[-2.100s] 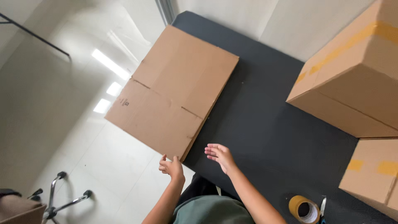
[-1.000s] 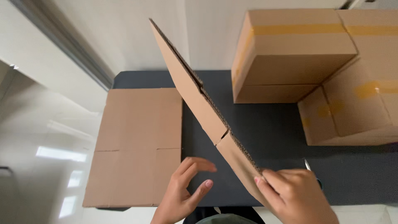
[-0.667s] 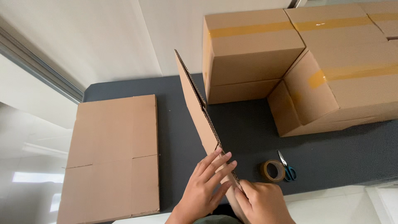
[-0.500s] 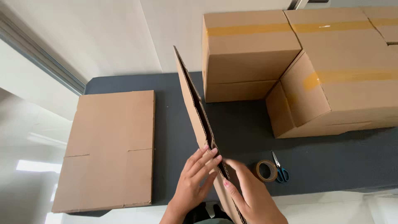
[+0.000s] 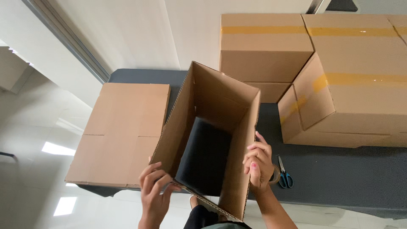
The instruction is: The person assembles a cardboard box by folding the flaps and sealing it with adhesive tape using a tape roll and scissors.
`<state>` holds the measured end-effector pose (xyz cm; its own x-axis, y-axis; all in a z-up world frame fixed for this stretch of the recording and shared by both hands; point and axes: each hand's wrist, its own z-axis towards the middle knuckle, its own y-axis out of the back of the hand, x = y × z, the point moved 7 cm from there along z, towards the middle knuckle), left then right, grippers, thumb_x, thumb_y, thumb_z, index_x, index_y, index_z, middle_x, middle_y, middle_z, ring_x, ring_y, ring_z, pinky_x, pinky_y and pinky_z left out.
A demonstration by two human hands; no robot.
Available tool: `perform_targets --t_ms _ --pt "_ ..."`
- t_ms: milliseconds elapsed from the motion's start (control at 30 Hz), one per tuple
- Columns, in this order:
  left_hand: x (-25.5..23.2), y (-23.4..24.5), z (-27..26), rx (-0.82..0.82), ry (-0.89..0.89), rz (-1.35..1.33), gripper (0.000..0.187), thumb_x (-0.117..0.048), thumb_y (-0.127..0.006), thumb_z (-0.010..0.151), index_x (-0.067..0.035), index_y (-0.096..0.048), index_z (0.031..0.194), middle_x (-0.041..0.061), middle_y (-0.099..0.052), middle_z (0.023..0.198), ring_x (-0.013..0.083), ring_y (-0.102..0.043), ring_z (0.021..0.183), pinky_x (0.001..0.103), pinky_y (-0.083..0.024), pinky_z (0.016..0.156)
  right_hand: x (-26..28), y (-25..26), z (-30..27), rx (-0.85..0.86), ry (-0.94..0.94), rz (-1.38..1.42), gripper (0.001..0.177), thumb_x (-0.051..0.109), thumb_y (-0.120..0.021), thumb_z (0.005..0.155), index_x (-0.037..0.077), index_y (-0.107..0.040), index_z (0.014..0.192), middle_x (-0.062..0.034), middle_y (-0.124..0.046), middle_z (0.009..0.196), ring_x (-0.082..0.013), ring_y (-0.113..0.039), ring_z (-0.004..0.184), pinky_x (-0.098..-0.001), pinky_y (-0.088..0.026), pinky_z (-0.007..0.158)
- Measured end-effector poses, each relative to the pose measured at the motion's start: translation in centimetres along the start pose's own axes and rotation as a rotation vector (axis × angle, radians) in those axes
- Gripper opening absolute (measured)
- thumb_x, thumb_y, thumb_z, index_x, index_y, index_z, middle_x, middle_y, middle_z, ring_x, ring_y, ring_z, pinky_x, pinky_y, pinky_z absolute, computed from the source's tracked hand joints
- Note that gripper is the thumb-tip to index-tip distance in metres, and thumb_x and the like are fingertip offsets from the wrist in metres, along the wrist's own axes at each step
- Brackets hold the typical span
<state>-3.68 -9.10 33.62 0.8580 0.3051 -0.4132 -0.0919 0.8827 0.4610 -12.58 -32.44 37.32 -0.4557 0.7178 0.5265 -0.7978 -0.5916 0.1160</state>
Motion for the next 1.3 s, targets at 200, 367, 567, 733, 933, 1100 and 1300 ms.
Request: perform_targets --t_ms 200,367,567,733,933,1100,1300 --pt "4.2 3.2 -0.9 -0.153 0.040 0.101 0.019 -0.021 -0.062 0.077 -0.009 -0.052 0.086 0.005 -0.047 0.097 0.0274 -0.043 0.114 0.053 -0.034 0.110 1.9 1.4 -0.3 -0.097 0.165 -0.114 0.054 0.021 -0.026 0.092 0.009 -0.038 0.040 -0.0014 -0.037 0.038 -0.0192 -0.041 0.066 -0.0452 -0.046 0.081" --pt "6.4 2.8 8.7 0.013 -0.053 -0.049 0.011 -0.014 -0.059 0.084 -0.009 -0.053 0.093 0.012 -0.036 0.114 0.0393 -0.030 0.128 0.055 -0.033 0.107 3.9 -0.1 -1.1 0.038 0.305 -0.242 0.032 0.033 -0.046 0.083 0.016 -0.047 0.055 0.0049 -0.046 0.051 -0.0174 -0.046 0.069 -0.0397 -0.038 0.080" --pt "9.7 -1.8 16.7 0.371 0.031 -0.323 0.025 0.008 -0.047 0.082 -0.016 -0.054 0.084 0.007 -0.023 0.127 0.0338 -0.017 0.138 0.050 -0.027 0.108 7.5 -5.4 1.0 0.251 0.358 -0.422 0.037 0.049 -0.061 0.081 0.016 -0.049 0.072 0.0061 -0.053 0.069 -0.0158 -0.046 0.085 -0.0332 -0.028 0.082" --pt "17.0 -6.6 15.8 0.471 0.158 -0.544 0.019 0.009 -0.046 0.087 -0.009 -0.051 0.092 0.009 -0.025 0.122 0.0196 -0.037 0.111 0.027 -0.052 0.079 4.5 -9.0 -0.6 0.352 0.175 -0.594 0.029 0.036 -0.056 0.089 0.012 -0.048 0.074 0.0000 -0.047 0.075 -0.0189 -0.047 0.087 -0.0354 -0.030 0.080" --pt "14.6 -8.0 13.2 0.392 0.379 -0.472 0.048 -0.047 -0.022 0.092 -0.011 -0.036 0.122 0.009 -0.032 0.126 0.0198 -0.025 0.126 0.040 -0.019 0.107 3.7 -10.5 -1.6 0.313 0.120 -0.767 0.026 0.036 -0.058 0.089 0.017 -0.045 0.076 0.0063 -0.048 0.069 -0.0118 -0.047 0.064 -0.0281 -0.027 0.069" --pt "9.1 -9.9 12.1 0.526 0.422 -0.857 0.071 -0.043 -0.048 0.078 -0.015 -0.024 0.139 0.007 0.001 0.147 0.0237 -0.003 0.140 0.046 -0.006 0.110 4.3 -10.0 -1.6 0.280 0.145 -0.570 0.024 0.036 -0.058 0.086 0.017 -0.048 0.075 0.0081 -0.055 0.068 -0.0083 -0.055 0.067 -0.0270 -0.026 0.068" --pt "5.7 -8.9 14.4 0.634 0.184 -0.442 0.048 -0.031 -0.039 0.077 -0.019 -0.047 0.123 0.013 -0.007 0.148 0.0382 0.004 0.139 0.057 -0.011 0.104 4.3 -9.6 -1.4 0.211 0.136 -0.549 0.026 0.036 -0.055 0.086 0.017 -0.051 0.069 0.0087 -0.055 0.063 -0.0075 -0.053 0.058 -0.0255 -0.025 0.067"
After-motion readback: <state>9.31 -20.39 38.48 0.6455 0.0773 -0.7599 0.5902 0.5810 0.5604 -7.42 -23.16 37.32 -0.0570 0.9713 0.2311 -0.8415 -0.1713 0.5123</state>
